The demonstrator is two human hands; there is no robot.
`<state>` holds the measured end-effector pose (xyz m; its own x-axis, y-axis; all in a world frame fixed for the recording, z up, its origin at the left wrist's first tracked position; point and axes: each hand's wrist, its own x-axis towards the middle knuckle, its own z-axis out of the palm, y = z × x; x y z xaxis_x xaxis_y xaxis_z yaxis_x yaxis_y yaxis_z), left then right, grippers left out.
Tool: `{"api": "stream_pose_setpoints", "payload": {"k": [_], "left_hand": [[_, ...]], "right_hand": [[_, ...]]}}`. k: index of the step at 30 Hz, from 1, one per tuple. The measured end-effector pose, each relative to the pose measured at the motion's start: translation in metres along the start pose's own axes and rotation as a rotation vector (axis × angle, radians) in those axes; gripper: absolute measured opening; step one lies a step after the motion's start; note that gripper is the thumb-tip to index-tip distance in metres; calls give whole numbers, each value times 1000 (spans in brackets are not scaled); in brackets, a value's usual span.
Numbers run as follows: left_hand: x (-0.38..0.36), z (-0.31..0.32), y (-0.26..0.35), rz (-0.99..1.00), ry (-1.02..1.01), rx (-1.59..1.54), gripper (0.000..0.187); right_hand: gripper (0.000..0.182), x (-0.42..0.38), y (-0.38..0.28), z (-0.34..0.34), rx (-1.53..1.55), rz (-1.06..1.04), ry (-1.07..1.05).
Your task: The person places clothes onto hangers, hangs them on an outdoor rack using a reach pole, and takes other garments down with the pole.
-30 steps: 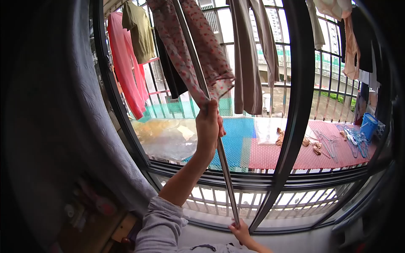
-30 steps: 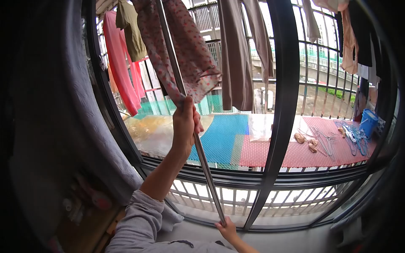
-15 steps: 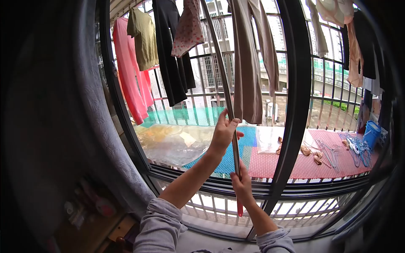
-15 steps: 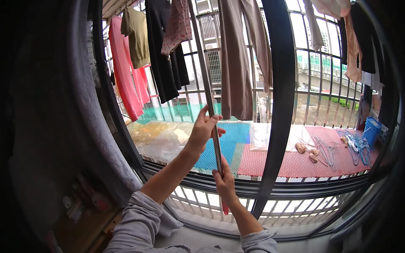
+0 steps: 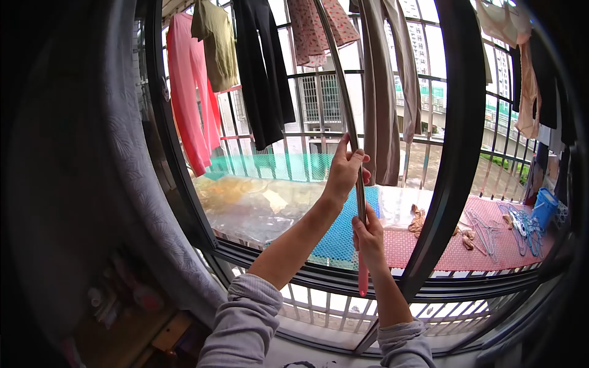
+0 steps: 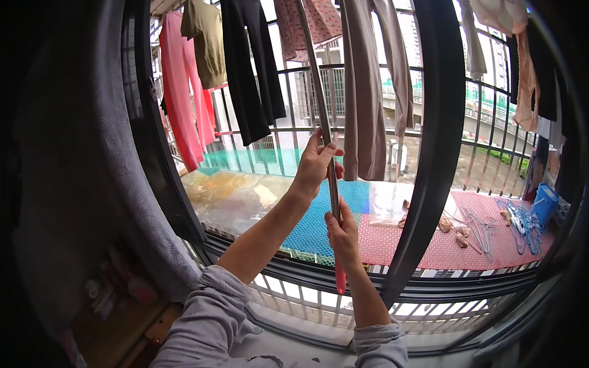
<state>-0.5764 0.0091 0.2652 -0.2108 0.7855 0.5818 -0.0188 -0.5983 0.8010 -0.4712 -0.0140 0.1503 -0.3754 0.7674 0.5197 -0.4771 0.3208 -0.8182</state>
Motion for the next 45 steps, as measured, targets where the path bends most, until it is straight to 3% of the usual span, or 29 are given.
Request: {"api": "stream_pose_setpoints", "payload": {"k": [11,15,17,20,31,38,45], "left_hand": [[-53,-6,-21,-148,-81,-146,52],[-100,-15,-32,-172,-191,-198,51],[-119,-22,-36,-179,-175,-228,51],[-133,-34,-36,-79,-132,-200,52],[-96,-118,14,-10,153,-180,47],[-77,-131,6,-84,11,-202,50],[-70,-127,-4,-166,-82,-283,52]], "right_hand": [[49,-53,34,-5,-181,-22,185],[51,-98,65,-11,-280,-19,179],[52,-115,68,-7,-278,54,156],[53,-114,59,6,-319,5,80],[57,-46,63,72,-180,51,-155],[57,-42,71,96,-70,61,-54],[56,-43,63,94,-343,-41,88]]}}
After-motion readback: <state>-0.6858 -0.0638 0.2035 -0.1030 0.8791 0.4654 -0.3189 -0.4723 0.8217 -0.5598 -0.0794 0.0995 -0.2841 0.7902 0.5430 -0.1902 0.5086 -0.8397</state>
